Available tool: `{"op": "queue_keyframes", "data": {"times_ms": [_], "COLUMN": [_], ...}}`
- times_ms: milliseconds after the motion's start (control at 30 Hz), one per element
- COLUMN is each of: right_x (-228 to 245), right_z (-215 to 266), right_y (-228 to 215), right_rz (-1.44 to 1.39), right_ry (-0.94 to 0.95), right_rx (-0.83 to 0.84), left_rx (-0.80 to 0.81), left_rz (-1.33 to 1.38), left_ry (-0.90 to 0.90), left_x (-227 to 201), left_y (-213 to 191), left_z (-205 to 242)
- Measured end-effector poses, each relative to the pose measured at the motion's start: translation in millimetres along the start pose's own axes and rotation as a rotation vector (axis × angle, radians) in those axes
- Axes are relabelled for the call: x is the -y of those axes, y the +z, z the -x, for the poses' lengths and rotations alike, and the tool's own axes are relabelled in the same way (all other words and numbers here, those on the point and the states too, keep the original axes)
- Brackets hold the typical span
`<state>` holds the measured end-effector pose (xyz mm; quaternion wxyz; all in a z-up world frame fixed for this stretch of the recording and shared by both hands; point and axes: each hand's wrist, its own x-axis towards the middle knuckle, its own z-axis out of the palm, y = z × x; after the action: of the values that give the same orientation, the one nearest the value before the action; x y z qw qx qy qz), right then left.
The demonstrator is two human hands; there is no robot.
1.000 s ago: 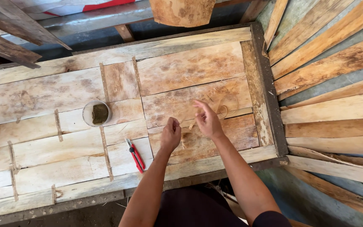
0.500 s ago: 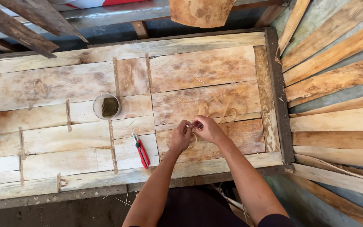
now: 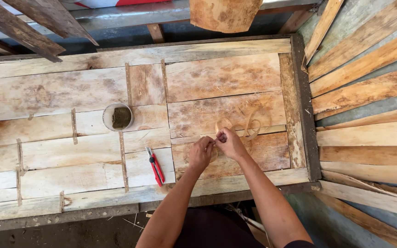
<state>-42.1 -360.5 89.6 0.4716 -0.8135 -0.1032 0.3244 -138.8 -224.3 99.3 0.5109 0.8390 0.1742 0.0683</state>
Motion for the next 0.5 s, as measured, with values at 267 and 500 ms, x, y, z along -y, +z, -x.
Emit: {"op": "queue_keyframes", "data": {"times_ms": [267,500], "right_x": [-18.2,-44.1], "right_z": [-8.1,-17.1], "right_y": [18.0,0.2], "right_rz": [0.001,0.065], "right_ry": [0.097,0.074], "right_rx": [-0.074,-0.36], "left_rx": [-0.096,-0.041], "left_rz": [0.012,0.056], "left_ry": [0.125,0.143], "left_x": [18.4,14.8], "left_y": [3.6,-7.2], "left_z": [6.4,9.9]}}
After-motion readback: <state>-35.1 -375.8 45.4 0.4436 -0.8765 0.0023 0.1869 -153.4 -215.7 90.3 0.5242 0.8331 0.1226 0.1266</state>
